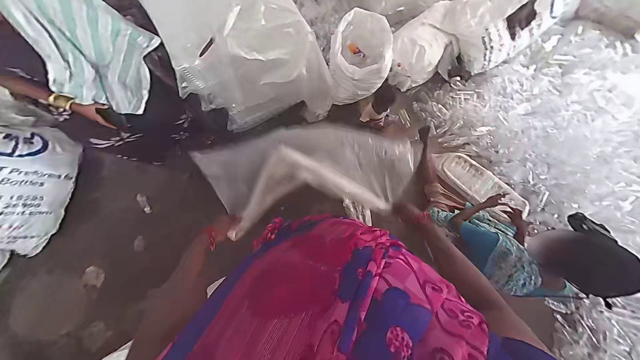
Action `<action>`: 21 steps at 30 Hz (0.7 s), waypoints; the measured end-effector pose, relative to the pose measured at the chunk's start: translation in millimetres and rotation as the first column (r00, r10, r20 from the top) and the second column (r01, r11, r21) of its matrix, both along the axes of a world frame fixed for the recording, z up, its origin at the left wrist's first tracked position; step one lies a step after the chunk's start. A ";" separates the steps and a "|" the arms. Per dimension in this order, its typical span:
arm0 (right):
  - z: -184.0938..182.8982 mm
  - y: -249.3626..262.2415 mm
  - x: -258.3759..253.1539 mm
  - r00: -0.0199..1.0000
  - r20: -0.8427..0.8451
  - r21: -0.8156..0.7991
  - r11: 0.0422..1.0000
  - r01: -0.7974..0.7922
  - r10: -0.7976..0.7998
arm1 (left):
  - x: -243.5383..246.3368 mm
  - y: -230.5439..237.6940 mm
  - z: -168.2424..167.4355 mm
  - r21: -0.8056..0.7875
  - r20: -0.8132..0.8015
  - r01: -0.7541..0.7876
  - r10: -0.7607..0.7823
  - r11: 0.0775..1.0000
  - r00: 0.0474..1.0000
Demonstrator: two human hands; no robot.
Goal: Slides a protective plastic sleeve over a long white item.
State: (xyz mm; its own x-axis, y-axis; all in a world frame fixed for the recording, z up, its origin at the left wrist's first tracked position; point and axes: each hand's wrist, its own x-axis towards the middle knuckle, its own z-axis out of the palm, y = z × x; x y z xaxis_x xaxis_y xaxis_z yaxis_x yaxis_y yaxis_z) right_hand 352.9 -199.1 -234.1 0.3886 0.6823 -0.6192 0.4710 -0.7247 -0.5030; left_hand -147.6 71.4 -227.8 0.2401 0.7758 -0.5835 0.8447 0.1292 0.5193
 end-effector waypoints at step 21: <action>104.8 88.2 79.7 0.927 -0.061 0.560 0.756 0.338 -0.369 | -92.2 17.3 68.8 0.335 0.486 -0.652 0.468 0.680 0.738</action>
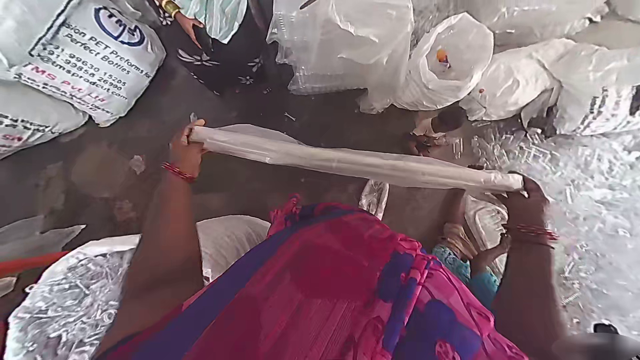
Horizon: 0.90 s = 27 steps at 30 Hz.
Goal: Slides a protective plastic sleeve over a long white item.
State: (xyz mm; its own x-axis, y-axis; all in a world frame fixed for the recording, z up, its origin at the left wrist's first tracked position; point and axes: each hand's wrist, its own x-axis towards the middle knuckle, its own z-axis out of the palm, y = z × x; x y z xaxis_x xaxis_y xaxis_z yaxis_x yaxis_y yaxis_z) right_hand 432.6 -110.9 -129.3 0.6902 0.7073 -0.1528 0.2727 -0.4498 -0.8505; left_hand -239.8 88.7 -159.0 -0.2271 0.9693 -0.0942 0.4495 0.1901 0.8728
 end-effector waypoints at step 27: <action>-18.5 11.3 6.5 0.978 -0.050 -0.169 0.964 -0.206 0.201 | -4.9 22.0 32.2 -0.184 0.162 0.012 0.018 0.983 0.987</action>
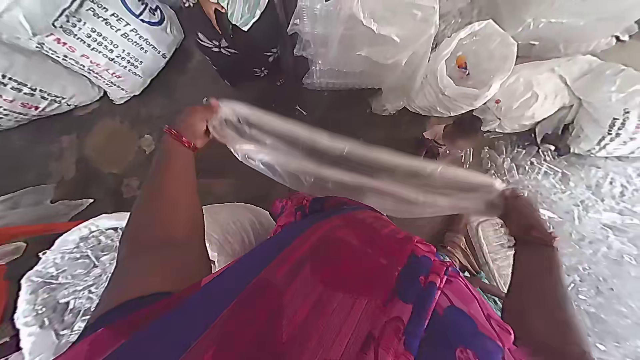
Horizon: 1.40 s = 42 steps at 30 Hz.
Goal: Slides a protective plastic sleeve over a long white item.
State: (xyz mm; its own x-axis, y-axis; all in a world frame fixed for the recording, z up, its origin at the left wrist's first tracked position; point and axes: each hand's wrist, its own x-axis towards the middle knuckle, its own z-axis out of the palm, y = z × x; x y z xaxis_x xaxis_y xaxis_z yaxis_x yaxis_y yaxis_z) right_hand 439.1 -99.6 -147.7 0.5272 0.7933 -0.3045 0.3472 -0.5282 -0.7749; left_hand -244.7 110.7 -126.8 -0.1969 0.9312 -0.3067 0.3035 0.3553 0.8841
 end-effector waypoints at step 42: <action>-49.2 -11.4 -54.4 0.814 -0.470 0.217 0.849 0.482 -0.342 | -19.2 -74.9 -52.5 -0.042 -0.124 -0.166 0.159 0.985 0.979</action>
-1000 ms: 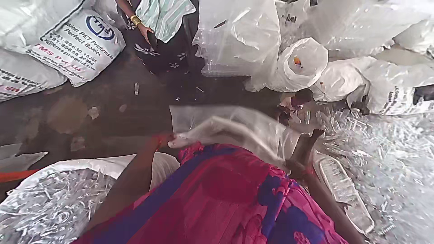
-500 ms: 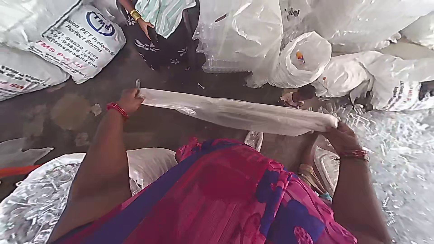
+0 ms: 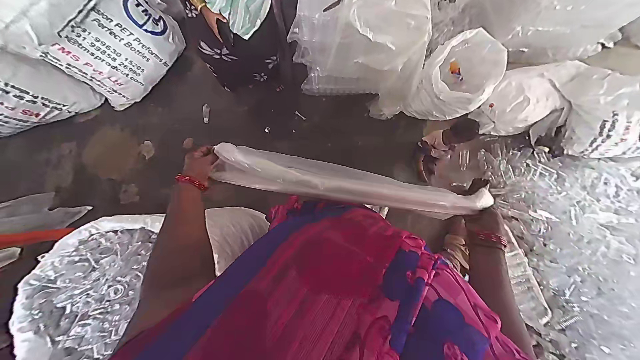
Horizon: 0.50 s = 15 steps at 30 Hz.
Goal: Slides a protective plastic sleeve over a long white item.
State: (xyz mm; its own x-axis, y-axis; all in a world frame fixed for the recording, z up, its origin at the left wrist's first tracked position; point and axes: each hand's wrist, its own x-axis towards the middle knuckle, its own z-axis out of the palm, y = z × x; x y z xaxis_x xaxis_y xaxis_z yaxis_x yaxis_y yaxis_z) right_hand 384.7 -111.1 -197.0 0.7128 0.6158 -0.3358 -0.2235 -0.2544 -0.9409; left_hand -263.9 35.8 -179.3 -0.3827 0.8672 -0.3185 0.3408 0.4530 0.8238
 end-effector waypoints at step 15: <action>-10.7 -55.0 11.9 0.931 -0.059 -0.307 0.881 -0.361 0.361 | -25.0 36.6 12.4 0.313 0.591 -0.111 -0.102 0.943 0.800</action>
State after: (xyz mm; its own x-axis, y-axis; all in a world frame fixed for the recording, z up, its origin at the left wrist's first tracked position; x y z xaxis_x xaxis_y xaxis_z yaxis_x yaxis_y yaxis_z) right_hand 396.6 -166.0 -207.6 0.4611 0.6962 -0.5502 -0.0610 -0.5937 -0.8024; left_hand -289.0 72.4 -166.8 -0.2148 0.9577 -0.1918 -0.2629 0.1324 0.9557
